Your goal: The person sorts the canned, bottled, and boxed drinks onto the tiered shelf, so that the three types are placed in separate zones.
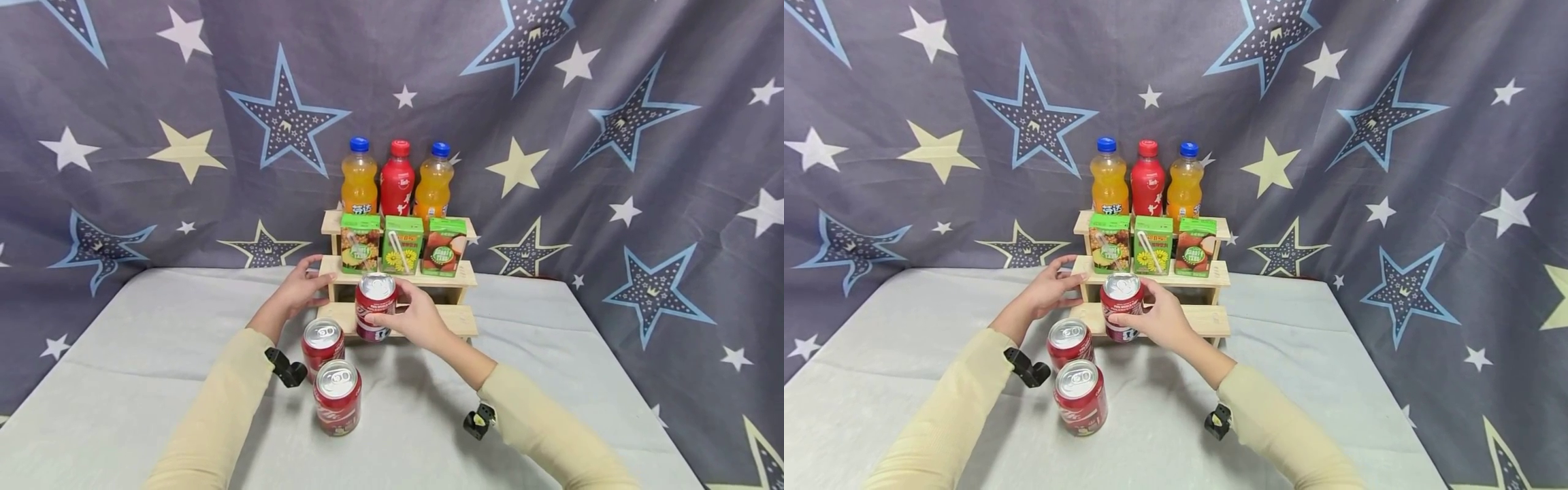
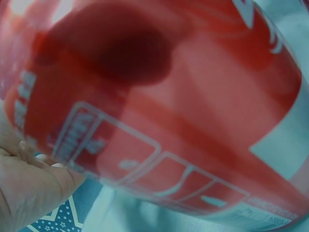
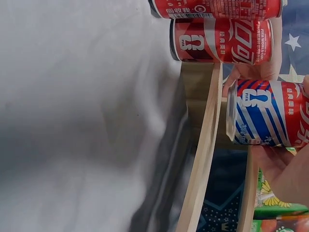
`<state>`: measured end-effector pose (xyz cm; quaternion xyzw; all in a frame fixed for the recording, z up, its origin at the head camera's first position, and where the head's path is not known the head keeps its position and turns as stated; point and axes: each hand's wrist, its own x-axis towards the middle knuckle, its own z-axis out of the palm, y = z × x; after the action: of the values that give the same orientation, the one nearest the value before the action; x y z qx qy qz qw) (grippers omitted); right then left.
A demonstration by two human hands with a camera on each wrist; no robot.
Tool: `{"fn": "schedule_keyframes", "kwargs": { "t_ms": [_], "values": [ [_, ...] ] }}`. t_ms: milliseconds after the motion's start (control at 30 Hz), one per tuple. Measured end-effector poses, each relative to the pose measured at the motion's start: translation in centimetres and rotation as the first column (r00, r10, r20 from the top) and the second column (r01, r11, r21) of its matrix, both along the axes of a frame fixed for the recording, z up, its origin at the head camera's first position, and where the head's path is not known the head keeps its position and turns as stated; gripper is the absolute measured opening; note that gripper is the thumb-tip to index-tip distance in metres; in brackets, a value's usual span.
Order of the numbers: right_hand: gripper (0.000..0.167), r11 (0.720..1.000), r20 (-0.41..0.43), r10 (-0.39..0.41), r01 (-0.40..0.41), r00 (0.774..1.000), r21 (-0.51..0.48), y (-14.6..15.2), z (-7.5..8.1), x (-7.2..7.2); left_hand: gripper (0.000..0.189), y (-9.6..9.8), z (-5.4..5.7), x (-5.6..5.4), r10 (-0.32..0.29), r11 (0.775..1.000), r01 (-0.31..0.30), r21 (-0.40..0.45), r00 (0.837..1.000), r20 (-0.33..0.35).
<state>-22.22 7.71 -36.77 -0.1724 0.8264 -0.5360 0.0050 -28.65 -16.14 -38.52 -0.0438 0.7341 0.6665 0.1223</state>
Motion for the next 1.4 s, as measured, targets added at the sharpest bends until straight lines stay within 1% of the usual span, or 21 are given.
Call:
{"fn": "schedule_keyframes", "kwargs": {
  "t_ms": [133, 233, 400, 533, 700, 1000, 1233, 1400],
  "values": [
    [0.067, 1.0, -0.016, -0.01, 0.01, 1.0, 0.005, -1.0, 0.0, -0.5, 0.067, -0.1, 0.0, 0.0, 0.002, 1.0, -0.002, -0.009, 1.0, -0.008],
    [0.069, 1.0, -0.022, -0.027, 0.027, 0.999, 0.003, -1.7, -0.1, -1.0, 0.067, -0.1, 0.0, -0.1, 0.004, 1.0, -0.004, -0.01, 1.0, -0.011],
    [0.071, 0.998, 0.0, -0.063, 0.063, 0.998, 0.0, -2.6, -0.4, -1.6, 0.068, -0.1, -0.1, -0.1, -0.001, 1.0, 0.001, -0.006, 1.0, -0.011],
    [0.073, 0.998, 0.021, -0.069, 0.069, 0.997, 0.005, -2.9, -0.8, -1.9, 0.068, -0.1, -0.1, -0.1, -0.001, 1.0, 0.001, -0.007, 1.0, -0.016],
    [0.073, 0.996, 0.025, -0.083, 0.083, 0.996, -0.011, -3.3, -1.3, -2.3, 0.068, -0.1, 0.1, -0.1, -0.004, 1.0, 0.004, -0.017, 1.0, -0.018],
    [0.08, 0.994, 0.045, -0.107, 0.108, 0.993, -0.017, -3.7, -1.4, -2.1, 0.067, -0.1, 0.1, -0.1, -0.005, 1.0, 0.005, -0.029, 1.0, -0.011],
    [0.08, 0.998, 0.013, -0.07, 0.07, 0.997, -0.002, -3.1, -1.6, -1.8, 0.066, 0.0, -0.1, 0.0, -0.008, 1.0, 0.008, -0.007, 1.0, -0.016],
    [0.076, 0.999, -0.024, -0.035, 0.034, 0.999, -0.034, -2.4, -1.8, -1.5, 0.066, 0.0, -0.2, 0.0, -0.007, 1.0, 0.007, -0.002, 1.0, -0.018]
  ]
}}
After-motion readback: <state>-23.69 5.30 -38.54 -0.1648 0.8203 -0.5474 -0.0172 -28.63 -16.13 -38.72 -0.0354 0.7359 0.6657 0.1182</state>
